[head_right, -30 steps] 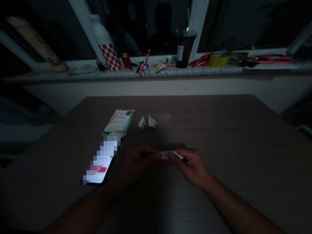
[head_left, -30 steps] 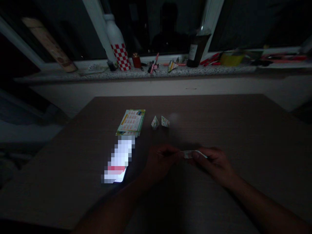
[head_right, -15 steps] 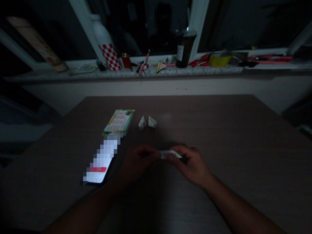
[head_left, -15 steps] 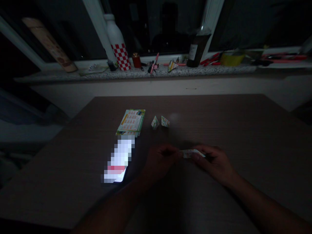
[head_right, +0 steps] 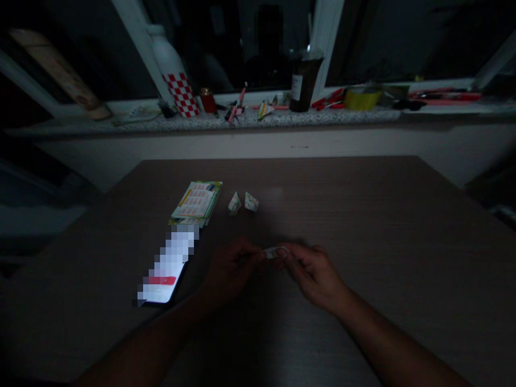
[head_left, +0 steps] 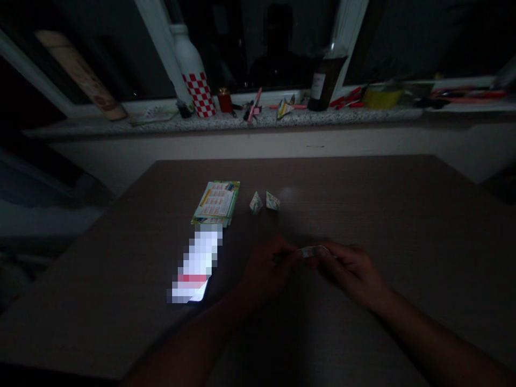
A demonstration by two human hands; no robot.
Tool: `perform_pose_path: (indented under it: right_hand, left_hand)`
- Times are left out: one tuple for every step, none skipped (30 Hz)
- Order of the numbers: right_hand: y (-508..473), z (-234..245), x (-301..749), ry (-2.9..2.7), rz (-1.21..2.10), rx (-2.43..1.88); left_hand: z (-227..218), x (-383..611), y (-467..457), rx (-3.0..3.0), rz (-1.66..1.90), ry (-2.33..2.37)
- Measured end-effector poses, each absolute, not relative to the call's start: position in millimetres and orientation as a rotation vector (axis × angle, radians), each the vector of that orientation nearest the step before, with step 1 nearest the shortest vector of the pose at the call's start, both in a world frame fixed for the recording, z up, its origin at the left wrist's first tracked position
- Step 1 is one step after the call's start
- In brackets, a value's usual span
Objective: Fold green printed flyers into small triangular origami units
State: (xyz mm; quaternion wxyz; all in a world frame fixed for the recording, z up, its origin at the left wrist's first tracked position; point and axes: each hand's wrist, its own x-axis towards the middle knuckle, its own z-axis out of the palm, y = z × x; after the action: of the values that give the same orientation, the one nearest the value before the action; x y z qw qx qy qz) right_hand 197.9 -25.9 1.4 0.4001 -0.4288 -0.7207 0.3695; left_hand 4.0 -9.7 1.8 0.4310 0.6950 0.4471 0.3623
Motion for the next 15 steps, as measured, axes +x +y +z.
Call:
perform_pose_path:
  right_hand:
    - [-25.7, 1.3, 198.2, -1.833, 0.924, -1.076]
    - [-25.4, 1.1, 198.6, -1.839, 0.912, -1.068]
    - [-25.2, 1.0, 198.9, -1.842, 0.898, -1.057]
    - [-25.0, 0.8, 199.2, -1.842, 0.89, -1.049]
    - [-24.9, 0.6, 199.4, -1.84, 0.89, -1.045]
    - [-24.9, 0.3, 199.6, -1.836, 0.901, -1.04]
    - [-25.0, -0.2, 199.8, -1.83, 0.919, -1.035]
    - [-25.2, -0.8, 199.9, -1.821, 0.943, -1.032]
    - [-25.4, -1.6, 200.0, -1.809, 0.964, -1.029]
    - [-25.7, -2.4, 200.2, -1.794, 0.982, -1.028]
    - [-26.0, -3.3, 200.3, -1.778, 0.994, -1.032]
    - [-26.3, -3.9, 200.3, -1.762, 1.001, -1.037]
    - [-26.6, -4.3, 200.4, -1.75, 1.006, -1.041]
    - [-26.9, -4.3, 200.3, -1.746, 1.009, -1.042]
    - [-27.1, -4.0, 200.2, -1.745, 1.011, -1.042]
  left_hand:
    - [1.2, 4.4, -10.1, 1.688, 0.9, 1.087]
    - [0.6, 5.0, -10.7, 1.625, 0.894, 1.045]
    - [0.1, 5.5, -11.3, 1.56, 0.888, 1.01]
    - [-0.3, 6.0, -11.9, 1.499, 0.876, 0.979]
    - [-0.4, 6.3, -12.3, 1.447, 0.874, 0.958]
    - [-0.5, 6.4, -12.4, 1.4, 0.875, 0.946]
    - [-0.4, 6.3, -12.3, 1.359, 0.872, 0.934]
    - [-0.2, 6.0, -11.8, 1.323, 0.866, 0.928]
    - [-0.1, 5.6, -11.2, 1.299, 0.861, 0.932]
    - [0.0, 5.1, -10.3, 1.28, 0.853, 0.93]
    - [0.0, 4.6, -9.4, 1.268, 0.849, 0.931]
    - [-0.2, 4.2, -8.5, 1.258, 0.847, 0.93]
    - [-0.4, 3.9, -7.7, 1.248, 0.844, 0.928]
    - [-0.6, 3.8, -7.0, 1.238, 0.842, 0.931]
    - [-0.7, 3.8, -6.6, 1.229, 0.841, 0.938]
